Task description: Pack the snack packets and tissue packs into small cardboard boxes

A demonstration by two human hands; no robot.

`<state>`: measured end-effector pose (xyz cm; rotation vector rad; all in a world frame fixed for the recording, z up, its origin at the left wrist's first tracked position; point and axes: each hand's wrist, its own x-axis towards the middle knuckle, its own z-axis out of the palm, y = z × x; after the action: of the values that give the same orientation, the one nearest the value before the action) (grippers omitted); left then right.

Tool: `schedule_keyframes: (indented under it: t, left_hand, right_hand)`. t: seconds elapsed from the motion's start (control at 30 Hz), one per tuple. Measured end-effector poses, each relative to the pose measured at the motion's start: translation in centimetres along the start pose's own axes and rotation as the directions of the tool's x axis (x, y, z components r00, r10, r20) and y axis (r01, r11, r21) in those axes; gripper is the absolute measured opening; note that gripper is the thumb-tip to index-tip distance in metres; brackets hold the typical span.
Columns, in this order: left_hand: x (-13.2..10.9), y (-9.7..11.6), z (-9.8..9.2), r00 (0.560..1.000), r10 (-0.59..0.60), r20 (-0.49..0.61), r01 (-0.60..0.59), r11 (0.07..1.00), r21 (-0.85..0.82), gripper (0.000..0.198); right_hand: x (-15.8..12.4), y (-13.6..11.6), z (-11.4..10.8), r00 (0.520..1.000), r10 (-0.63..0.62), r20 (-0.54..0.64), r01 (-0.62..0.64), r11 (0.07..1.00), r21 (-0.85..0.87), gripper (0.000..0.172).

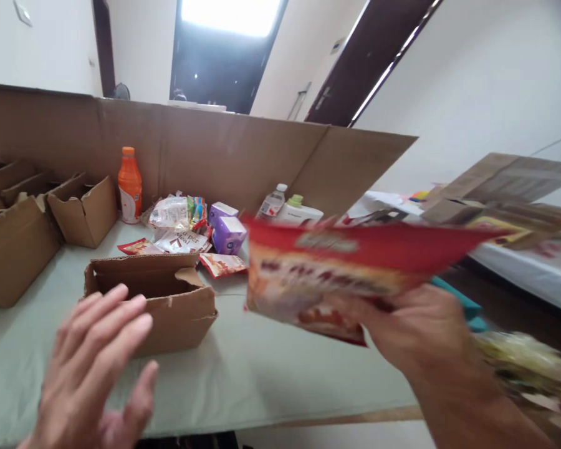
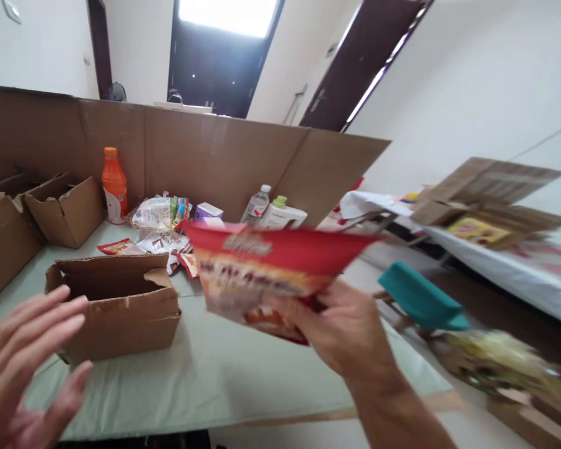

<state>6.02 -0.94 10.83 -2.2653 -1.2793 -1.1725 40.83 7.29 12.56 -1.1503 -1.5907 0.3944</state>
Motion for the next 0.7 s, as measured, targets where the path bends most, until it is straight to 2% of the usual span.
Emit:
schedule_keyframes:
  t: [0.03,0.07,0.1,0.13,0.2,0.23,0.27,0.33,0.37,0.4,0.47,0.53,0.6,0.7]
  left_hand:
    - [0.4,-0.9,-0.5,1.000,0.028,-0.011,-0.027,0.997,0.072,0.043]
    - [0.7,-1.7,-0.6,0.999,0.051,-0.004,-0.050,0.992,0.115,0.038]
    - [0.7,-2.4,-0.6,0.999,0.047,0.011,-0.048,0.988,0.145,0.033]
    - [0.5,-2.9,-0.3,0.999,0.037,0.029,-0.041,0.987,0.157,0.029]
    - [-0.3,-3.6,0.2,0.997,0.046,0.055,-0.054,0.987,0.151,0.026]
    - [-0.8,-3.7,0.4,0.997,0.049,0.059,-0.058,0.987,0.150,0.026]
    - [-1.2,-3.8,0.5,0.997,0.045,0.057,-0.053,0.987,0.153,0.026]
    - [-1.7,-3.9,0.5,0.999,0.010,0.042,-0.017,0.986,0.165,0.026]
    - [-1.9,-4.0,0.5,0.999,-0.018,0.034,0.013,0.986,0.164,0.025]
    - [-1.9,-4.1,0.4,0.999,-0.043,0.028,0.039,0.988,0.153,0.023]
    - [-1.9,-4.5,0.2,0.998,-0.042,0.044,0.037,0.993,0.111,0.020]
    - [-1.9,-5.0,0.0,0.997,-0.001,0.079,-0.004,0.998,0.070,0.020]
    - [-1.9,-5.3,-0.3,0.993,0.051,0.107,-0.056,0.997,0.045,0.022]
    - [-1.9,-4.8,-0.5,0.995,0.049,0.084,-0.051,0.998,0.028,0.021]
  right_hand:
    - [0.7,-0.8,1.6,0.993,-0.024,-0.115,0.035,0.995,0.091,0.026]
    - [1.3,-1.6,3.4,0.982,-0.054,-0.178,0.086,0.980,0.177,0.030]
    - [1.9,-2.5,5.2,0.977,-0.096,-0.189,0.143,0.957,0.252,0.033]
    - [2.4,-3.4,7.0,0.977,-0.147,-0.155,0.189,0.933,0.307,0.034]
    - [3.5,-4.9,10.0,0.961,-0.269,0.070,0.230,0.910,0.344,0.026]
    - [4.0,-5.6,11.0,0.918,-0.319,0.236,0.238,0.918,0.316,0.020]
    - [4.4,-6.1,11.8,0.843,-0.346,0.413,0.260,0.933,0.250,0.015]
    - [5.1,-7.1,12.7,0.642,-0.287,0.711,0.377,0.926,0.033,0.013]
    - [5.3,-7.5,13.0,0.547,-0.209,0.811,0.460,0.884,-0.082,0.013]
    - [5.4,-7.9,13.3,0.471,-0.119,0.874,0.539,0.823,-0.178,0.014]
    - [5.6,-8.5,13.9,0.345,0.042,0.938,0.647,0.713,-0.270,0.014]
    - [5.7,-9.0,14.4,0.258,0.110,0.960,0.688,0.677,-0.262,0.016]
    - [5.7,-9.1,14.9,0.205,0.108,0.973,0.683,0.696,-0.221,0.019]
    - [5.5,-8.5,15.9,0.146,0.109,0.983,0.657,0.732,-0.179,0.022]
